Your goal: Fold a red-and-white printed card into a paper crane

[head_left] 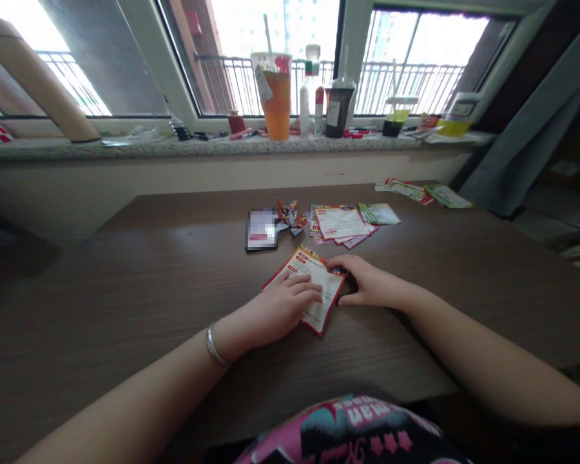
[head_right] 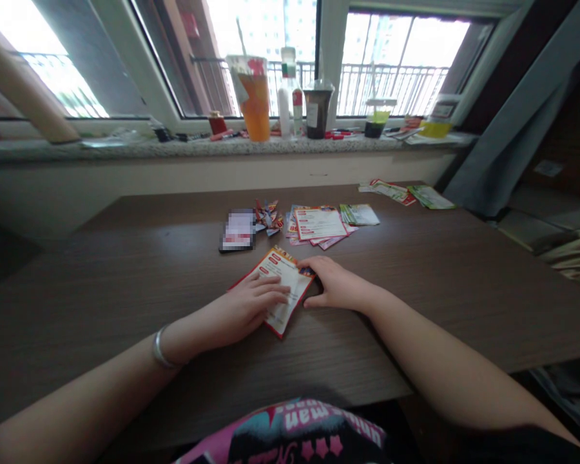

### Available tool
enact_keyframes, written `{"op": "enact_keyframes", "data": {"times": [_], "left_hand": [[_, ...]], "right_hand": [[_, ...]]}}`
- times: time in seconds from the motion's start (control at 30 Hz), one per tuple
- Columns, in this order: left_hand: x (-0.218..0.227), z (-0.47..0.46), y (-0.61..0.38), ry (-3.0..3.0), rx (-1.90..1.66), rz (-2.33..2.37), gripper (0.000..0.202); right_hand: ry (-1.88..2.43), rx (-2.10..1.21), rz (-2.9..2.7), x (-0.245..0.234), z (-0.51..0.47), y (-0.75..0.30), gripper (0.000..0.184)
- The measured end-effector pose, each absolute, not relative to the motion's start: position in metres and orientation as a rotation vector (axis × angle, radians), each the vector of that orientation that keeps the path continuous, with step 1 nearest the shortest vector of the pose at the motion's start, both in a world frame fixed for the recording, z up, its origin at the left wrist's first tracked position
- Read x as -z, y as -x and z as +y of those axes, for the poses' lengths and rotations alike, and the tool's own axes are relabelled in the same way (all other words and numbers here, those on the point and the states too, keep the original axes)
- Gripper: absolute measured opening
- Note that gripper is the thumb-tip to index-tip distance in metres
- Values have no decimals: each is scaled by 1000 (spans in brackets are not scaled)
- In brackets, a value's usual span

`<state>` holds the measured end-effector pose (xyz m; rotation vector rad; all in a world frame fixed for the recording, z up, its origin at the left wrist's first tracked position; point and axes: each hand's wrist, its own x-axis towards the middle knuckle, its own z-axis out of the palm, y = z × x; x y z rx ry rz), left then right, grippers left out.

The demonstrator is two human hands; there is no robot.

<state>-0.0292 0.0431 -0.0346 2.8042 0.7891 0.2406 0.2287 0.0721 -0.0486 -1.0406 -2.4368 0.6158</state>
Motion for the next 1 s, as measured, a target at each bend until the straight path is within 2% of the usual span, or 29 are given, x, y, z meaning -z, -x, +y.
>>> {"op": "enact_keyframes", "data": {"times": [0.2,0.57,0.77,1.0], "left_hand": [[38,41,26,-2902,-279,761,43],[43,46,27,-2834,-273,813,35],[48,49,28,-2800,-292,798,32],[49,51,29,-2761,-319,791,35]], "right_hand": [[1021,-602,-2444,43,76,-232,46],[1033,-526,-2493,46,85,-234,49],[1026,-536,-2446,50,88,-231,34],[1033,-537,-2360,58,88,-226,26]]}}
